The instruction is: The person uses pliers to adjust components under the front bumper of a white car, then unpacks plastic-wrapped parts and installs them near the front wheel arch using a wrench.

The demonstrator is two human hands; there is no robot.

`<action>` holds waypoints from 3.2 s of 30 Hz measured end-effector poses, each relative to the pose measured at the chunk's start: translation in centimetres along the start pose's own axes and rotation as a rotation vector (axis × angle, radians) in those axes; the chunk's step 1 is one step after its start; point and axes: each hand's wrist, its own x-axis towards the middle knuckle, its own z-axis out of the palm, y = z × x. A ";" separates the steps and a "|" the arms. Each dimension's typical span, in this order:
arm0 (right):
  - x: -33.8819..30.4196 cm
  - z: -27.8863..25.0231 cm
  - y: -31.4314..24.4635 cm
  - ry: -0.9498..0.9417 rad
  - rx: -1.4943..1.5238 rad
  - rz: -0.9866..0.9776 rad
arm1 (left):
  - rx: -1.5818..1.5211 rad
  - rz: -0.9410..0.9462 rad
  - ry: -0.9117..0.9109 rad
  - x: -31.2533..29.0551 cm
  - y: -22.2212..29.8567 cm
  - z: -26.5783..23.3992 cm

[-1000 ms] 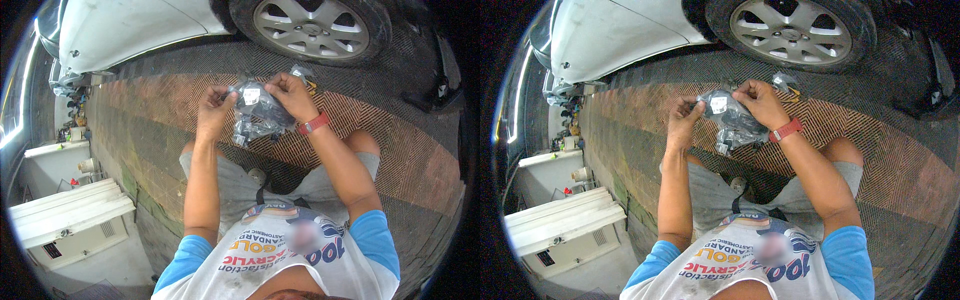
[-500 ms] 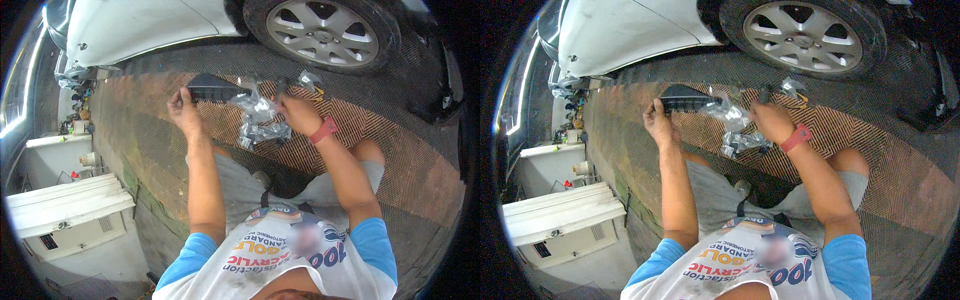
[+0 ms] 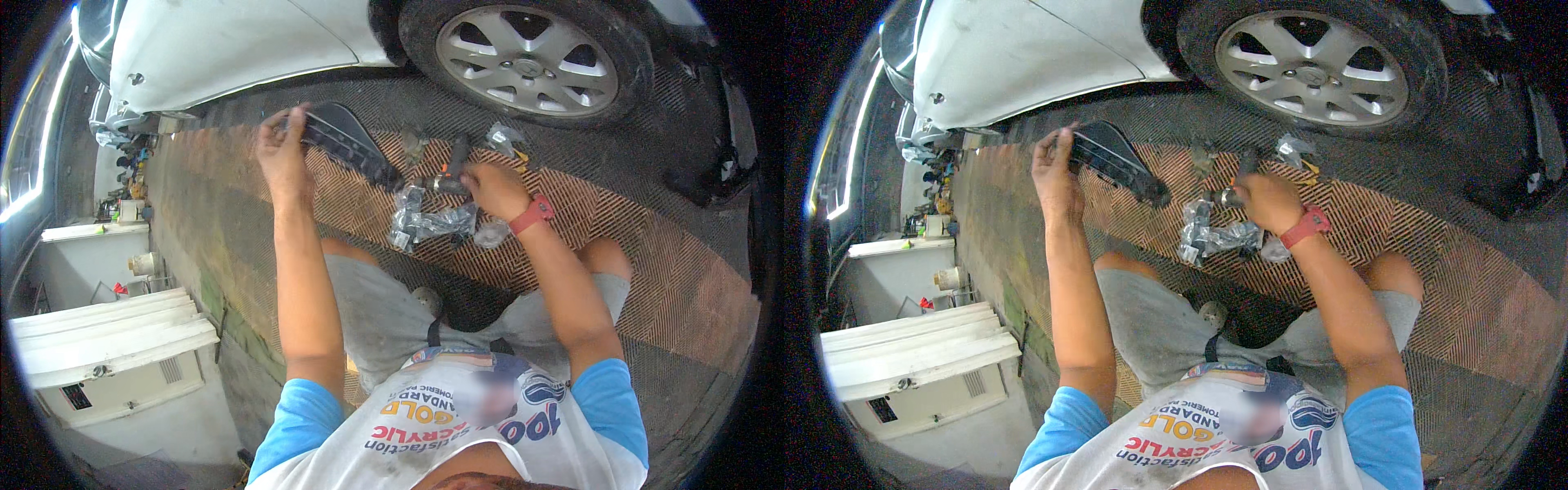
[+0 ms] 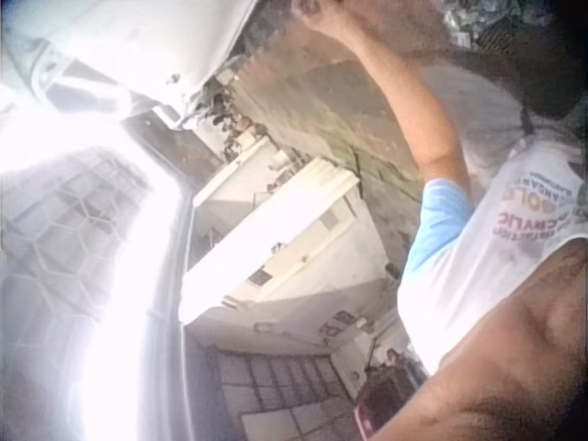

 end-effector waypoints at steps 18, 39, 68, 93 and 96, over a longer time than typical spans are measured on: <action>-2.4 -14.4 3.1 0.896 1.347 -0.171 | 0.408 -0.077 -0.307 -8.7 -1.5 0.4; -3.1 -37.6 12.6 1.437 0.964 -0.062 | 1.231 0.335 -0.099 -14.6 -8.8 -12.3; -4.3 -38.3 12.1 1.400 0.877 -0.115 | 1.317 0.087 -0.135 -15.9 -6.6 -11.8; -5.5 -36.9 9.4 1.208 1.121 -0.070 | 0.005 0.043 -1.213 -12.8 5.1 35.7; -6.9 -37.2 9.4 1.269 1.186 0.007 | -0.218 -0.329 -1.110 -13.6 4.8 41.0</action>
